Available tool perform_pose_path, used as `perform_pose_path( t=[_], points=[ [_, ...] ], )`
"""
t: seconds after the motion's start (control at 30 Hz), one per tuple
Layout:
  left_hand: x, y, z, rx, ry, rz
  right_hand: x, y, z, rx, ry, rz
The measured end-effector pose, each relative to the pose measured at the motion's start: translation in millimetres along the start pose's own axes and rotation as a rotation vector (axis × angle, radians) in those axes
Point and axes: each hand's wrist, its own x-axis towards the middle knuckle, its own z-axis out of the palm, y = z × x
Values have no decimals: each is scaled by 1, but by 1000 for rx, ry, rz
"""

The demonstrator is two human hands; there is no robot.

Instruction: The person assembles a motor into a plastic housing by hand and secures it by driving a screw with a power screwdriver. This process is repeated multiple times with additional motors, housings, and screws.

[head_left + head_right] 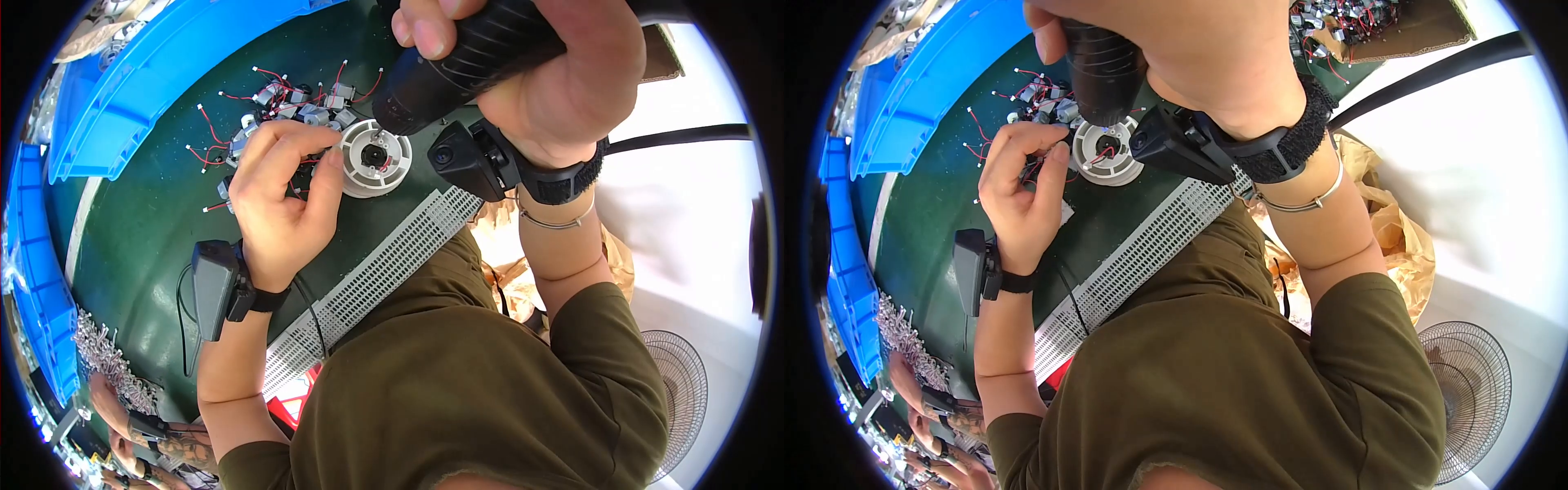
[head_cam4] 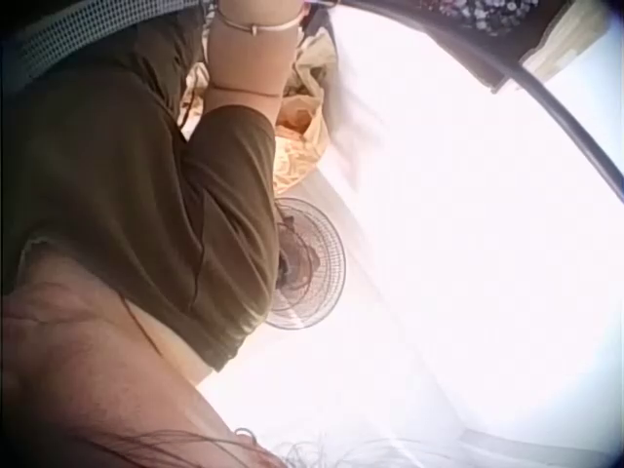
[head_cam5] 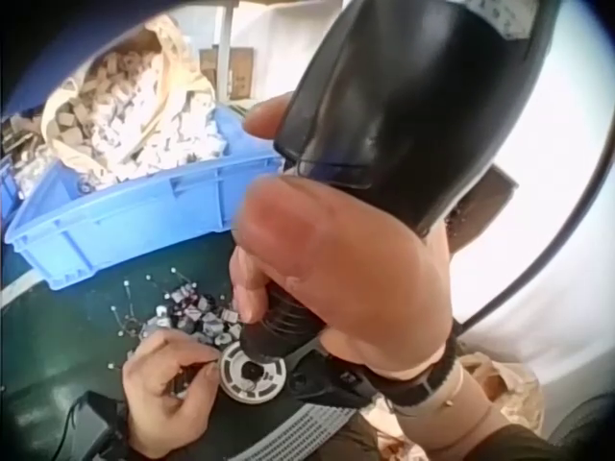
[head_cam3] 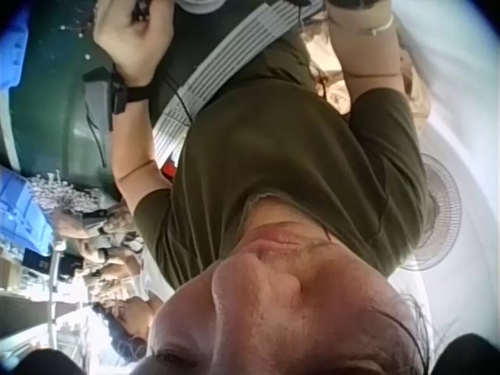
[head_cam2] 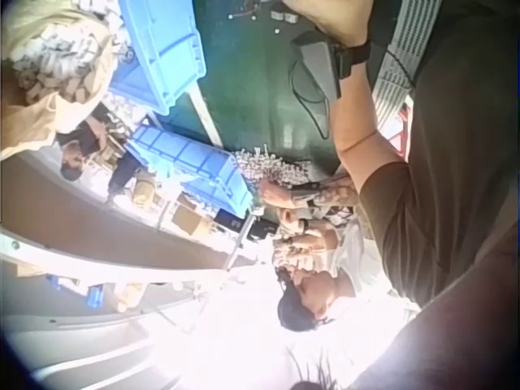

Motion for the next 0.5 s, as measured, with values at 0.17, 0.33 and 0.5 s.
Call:
perform_pose_path(
  t=[0.17,0.33,0.5],
  points=[
    [0,-1,2,-7,0,15,3,5,-4,-27,-46,-69],
    [0,-1,2,-16,1,-3,2,1,3,42,24,25],
    [-2,-3,0,-12,6,-5,5,4,7,21,23,3]
  ],
)
